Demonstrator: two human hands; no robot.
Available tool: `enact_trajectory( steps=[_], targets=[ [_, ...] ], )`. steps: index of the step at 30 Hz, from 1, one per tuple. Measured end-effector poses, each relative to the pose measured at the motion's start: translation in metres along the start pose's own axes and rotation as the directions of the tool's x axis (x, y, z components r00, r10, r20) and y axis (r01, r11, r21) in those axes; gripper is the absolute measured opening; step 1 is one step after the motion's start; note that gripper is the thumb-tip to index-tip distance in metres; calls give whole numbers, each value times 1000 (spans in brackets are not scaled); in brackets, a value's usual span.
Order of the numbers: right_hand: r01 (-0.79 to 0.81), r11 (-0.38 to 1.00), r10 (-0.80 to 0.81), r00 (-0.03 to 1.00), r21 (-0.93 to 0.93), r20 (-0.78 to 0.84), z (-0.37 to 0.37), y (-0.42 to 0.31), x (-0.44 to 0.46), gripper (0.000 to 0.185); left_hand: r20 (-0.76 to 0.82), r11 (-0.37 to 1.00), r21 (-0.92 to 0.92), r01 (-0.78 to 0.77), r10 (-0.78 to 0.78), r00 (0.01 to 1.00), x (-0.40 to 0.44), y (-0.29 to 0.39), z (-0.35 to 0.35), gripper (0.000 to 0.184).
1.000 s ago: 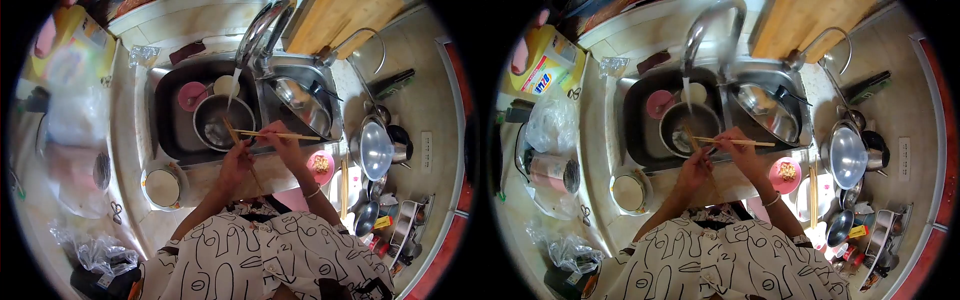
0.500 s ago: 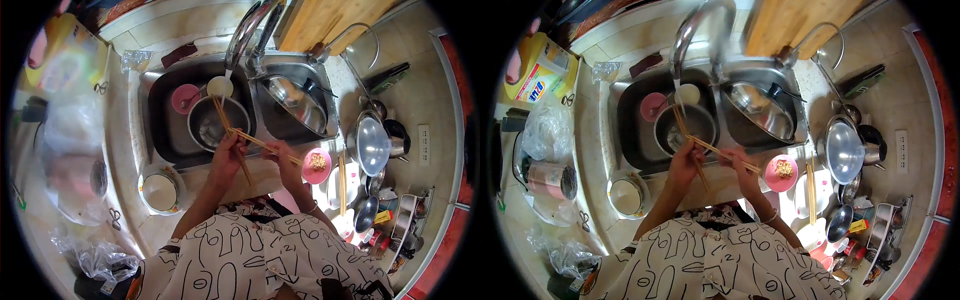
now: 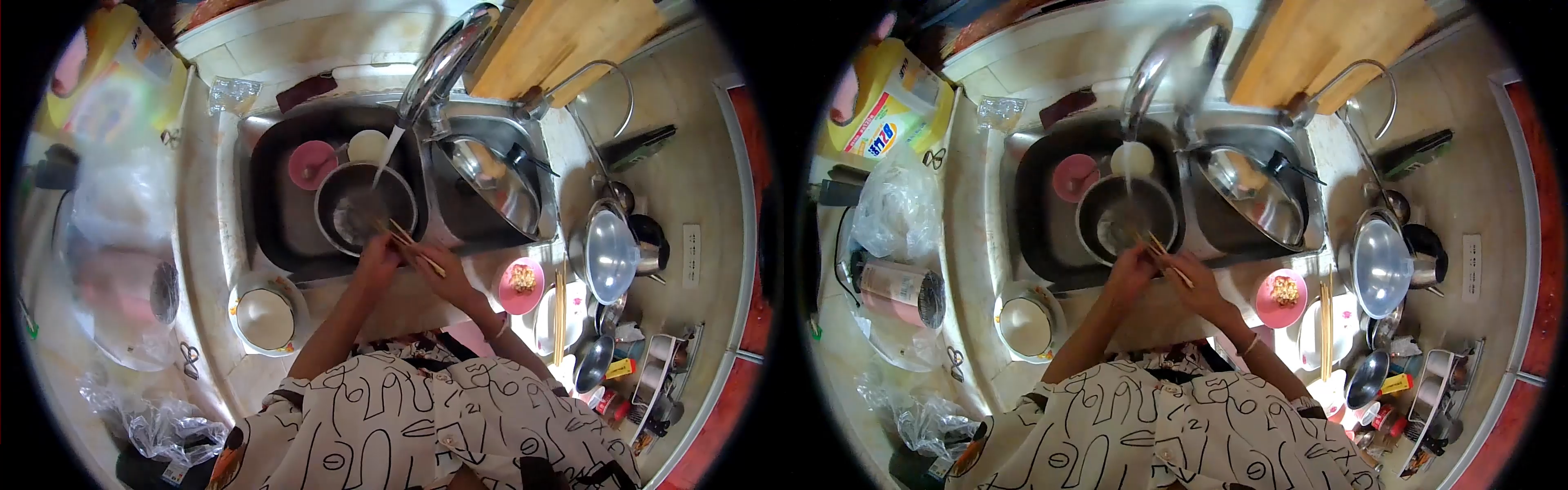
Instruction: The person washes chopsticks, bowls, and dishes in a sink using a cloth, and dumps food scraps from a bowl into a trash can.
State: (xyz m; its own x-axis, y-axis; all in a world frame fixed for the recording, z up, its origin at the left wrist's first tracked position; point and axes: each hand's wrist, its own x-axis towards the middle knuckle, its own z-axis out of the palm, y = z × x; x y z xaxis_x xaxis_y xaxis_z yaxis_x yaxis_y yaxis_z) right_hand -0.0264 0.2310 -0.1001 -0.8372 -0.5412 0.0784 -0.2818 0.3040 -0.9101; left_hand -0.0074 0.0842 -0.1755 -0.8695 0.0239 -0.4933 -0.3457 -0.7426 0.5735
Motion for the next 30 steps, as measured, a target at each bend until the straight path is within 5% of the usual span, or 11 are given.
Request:
enact_trajectory(
  steps=[5, 6, 7, 8, 11, 13, 17, 21, 23, 27, 30],
  targets=[
    [31, 983, 4, 983, -183, 184, 13, 23, 42, 25, 201, 659, 721, -213, 95, 975, 11, 21, -10, 24],
    [35, 983, -1, 983, -181, 185, 15, 25, 48, 25, 52, 964, 264, -8, -6, 999, 25, 11, -21, 23],
    [18, 974, 45, 962, -227, 270, 16, 26, 53, 27, -19, 941, -300, 157, -170, 985, 30, 10, -20, 23],
    [5, 962, 94, 931, -273, 351, 17, 27, 56, 29, -22, 942, -301, 152, -166, 986, 31, 8, -22, 23],
    [49, 908, 155, 884, -417, 441, 21, 29, 59, 31, -255, 989, -132, 73, -105, 961, 16, 15, -20, 23],
    [28, 916, 171, 875, -400, 453, 19, 26, 62, 32, -515, 849, 527, -50, 366, 775, 12, 4, -32, 24],
    [176, 909, -2, 909, -378, 417, 17, 37, 66, 28, -447, 633, 766, -112, 651, 614, 6, -2, -77, 26],
    [-30, 958, 89, 977, -285, 196, 19, 35, 84, 23, -586, 924, 352, -147, 341, 735, 0, 15, -68, 21],
    [-385, 878, 344, 921, 285, 182, 27, 42, 109, 27, -553, 979, 128, -160, 204, 808, 7, 31, -46, 18],
    [-383, 659, 339, 919, 647, 199, 34, 35, 155, 31, -441, 956, -254, -144, 18, 897, 41, 53, -16, 13],
    [-104, 894, 65, 992, 437, 104, 50, 67, 176, 27, -79, 889, -436, -142, 119, 990, 63, 62, -8, 15]
  ],
)
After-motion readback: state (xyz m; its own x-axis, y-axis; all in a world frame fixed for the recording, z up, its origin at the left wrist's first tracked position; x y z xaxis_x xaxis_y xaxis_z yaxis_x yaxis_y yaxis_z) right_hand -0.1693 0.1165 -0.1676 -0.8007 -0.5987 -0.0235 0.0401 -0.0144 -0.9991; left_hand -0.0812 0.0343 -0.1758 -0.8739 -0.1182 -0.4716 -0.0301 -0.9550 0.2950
